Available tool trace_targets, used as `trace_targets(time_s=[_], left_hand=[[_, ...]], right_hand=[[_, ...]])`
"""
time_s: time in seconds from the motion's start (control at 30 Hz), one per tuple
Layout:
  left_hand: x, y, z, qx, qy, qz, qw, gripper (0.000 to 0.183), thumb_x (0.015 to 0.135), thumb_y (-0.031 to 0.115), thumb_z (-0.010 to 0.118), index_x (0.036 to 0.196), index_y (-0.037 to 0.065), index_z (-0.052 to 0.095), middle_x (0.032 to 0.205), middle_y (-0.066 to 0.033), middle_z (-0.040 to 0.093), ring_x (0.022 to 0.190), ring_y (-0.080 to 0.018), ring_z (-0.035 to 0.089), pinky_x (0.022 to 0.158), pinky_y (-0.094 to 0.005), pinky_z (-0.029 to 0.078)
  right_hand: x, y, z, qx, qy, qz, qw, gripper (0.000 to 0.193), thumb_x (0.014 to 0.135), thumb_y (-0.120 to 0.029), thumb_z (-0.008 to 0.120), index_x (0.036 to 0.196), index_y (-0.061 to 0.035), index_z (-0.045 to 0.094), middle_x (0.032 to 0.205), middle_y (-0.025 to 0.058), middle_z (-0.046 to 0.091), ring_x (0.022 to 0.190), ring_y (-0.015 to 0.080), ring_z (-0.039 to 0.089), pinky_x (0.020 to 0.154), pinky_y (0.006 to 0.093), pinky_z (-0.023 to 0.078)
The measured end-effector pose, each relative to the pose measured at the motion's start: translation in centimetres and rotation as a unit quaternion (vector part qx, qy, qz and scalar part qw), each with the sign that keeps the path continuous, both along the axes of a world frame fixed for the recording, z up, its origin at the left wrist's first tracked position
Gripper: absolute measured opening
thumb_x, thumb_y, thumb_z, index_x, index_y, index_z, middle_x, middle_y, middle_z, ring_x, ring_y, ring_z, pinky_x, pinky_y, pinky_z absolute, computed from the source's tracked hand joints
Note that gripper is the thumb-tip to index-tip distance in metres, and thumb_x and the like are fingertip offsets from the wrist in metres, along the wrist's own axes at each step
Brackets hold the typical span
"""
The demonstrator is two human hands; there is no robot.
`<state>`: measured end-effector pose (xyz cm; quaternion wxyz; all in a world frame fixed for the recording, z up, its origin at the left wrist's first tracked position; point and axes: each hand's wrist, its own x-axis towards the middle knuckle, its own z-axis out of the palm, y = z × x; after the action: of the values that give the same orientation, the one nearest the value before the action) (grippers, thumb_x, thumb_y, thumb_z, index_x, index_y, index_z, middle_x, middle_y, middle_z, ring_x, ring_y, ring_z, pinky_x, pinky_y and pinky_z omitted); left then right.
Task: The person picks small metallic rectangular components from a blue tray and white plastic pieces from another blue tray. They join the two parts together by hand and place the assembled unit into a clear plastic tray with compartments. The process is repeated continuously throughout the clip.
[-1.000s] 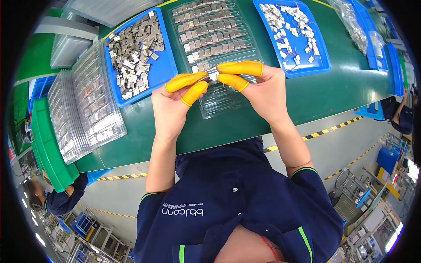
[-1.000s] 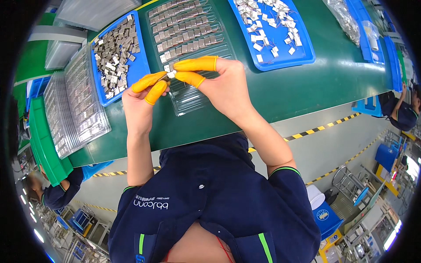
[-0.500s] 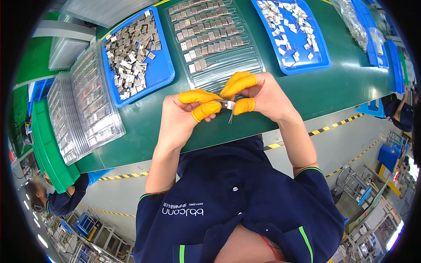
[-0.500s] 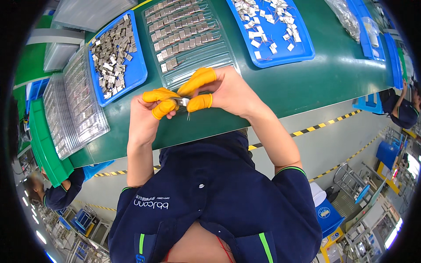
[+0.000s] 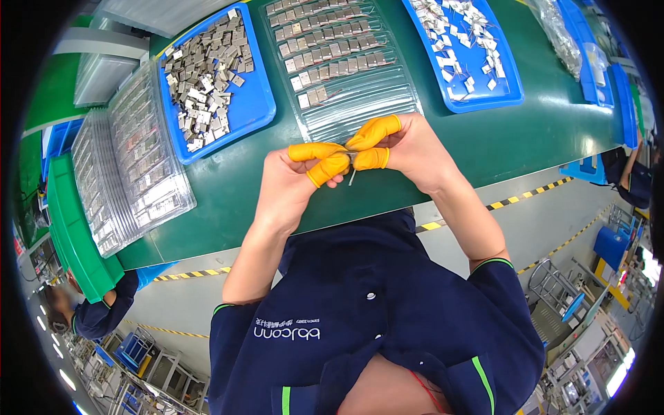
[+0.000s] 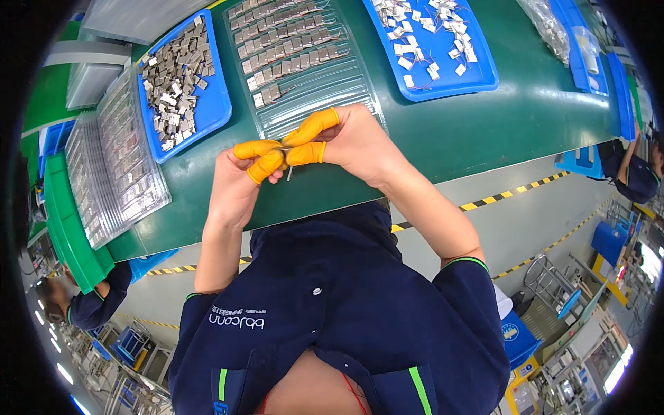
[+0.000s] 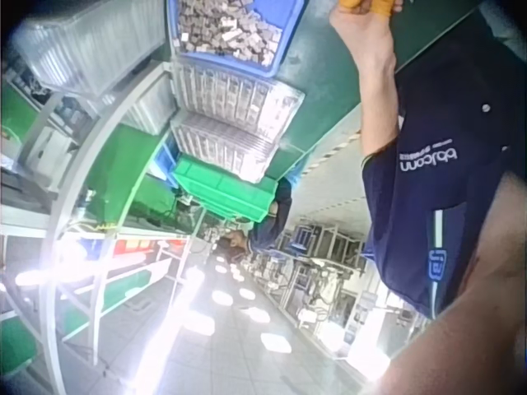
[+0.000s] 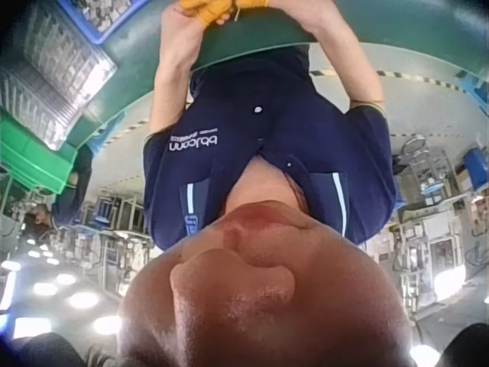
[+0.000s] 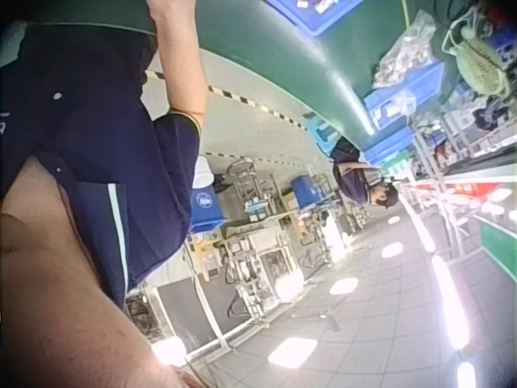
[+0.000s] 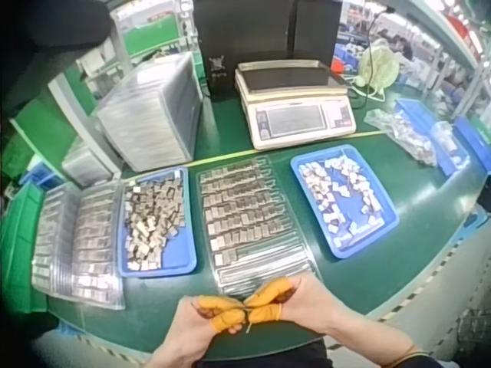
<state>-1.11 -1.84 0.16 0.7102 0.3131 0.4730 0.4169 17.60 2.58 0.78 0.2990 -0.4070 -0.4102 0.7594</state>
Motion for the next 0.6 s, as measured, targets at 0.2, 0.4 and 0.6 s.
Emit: trace_targets(time_s=[0.2, 0.4, 0.6], left_hand=[[-1.2, -0.4, -0.2, -0.012, -0.057, 0.005, 0.998, 0.018, 0.081, 0.007, 0.065, 0.094, -0.005, 0.064, 0.076, -0.0074, 0.064, 0.063, -0.0105, 0.057, 0.059, -0.0221, 0.046], [-2.2, -0.5, -0.5, -0.011, -0.064, 0.033, 0.997, 0.019, 0.081, 0.007, 0.065, 0.095, -0.005, 0.063, 0.077, -0.0076, 0.064, 0.064, -0.0109, 0.057, 0.060, -0.0223, 0.046], [-1.8, 0.8, -0.6, 0.078, 0.006, 0.186, 0.979, 0.023, 0.083, 0.005, 0.062, 0.103, -0.006, 0.060, 0.087, -0.0105, 0.064, 0.074, -0.0141, 0.061, 0.068, -0.0250, 0.049]], right_hand=[[-1.0, 0.2, 1.3, 0.094, -0.061, 0.045, 0.993, 0.016, 0.070, -0.003, 0.073, 0.085, 0.0000, 0.068, 0.082, 0.0062, 0.067, 0.077, 0.0111, 0.060, 0.074, 0.0247, 0.049], [-2.4, 0.5, 0.8, 0.111, -0.044, 0.027, 0.993, 0.015, 0.072, -0.004, 0.072, 0.085, 0.0004, 0.068, 0.084, 0.0060, 0.067, 0.078, 0.0109, 0.060, 0.075, 0.0249, 0.048], [-3.6, 2.9, 0.5, 0.346, -0.204, -0.087, 0.912, 0.015, 0.069, -0.008, 0.072, 0.083, -0.0071, 0.071, 0.083, 0.0073, 0.067, 0.080, 0.0175, 0.062, 0.080, 0.0301, 0.046]])
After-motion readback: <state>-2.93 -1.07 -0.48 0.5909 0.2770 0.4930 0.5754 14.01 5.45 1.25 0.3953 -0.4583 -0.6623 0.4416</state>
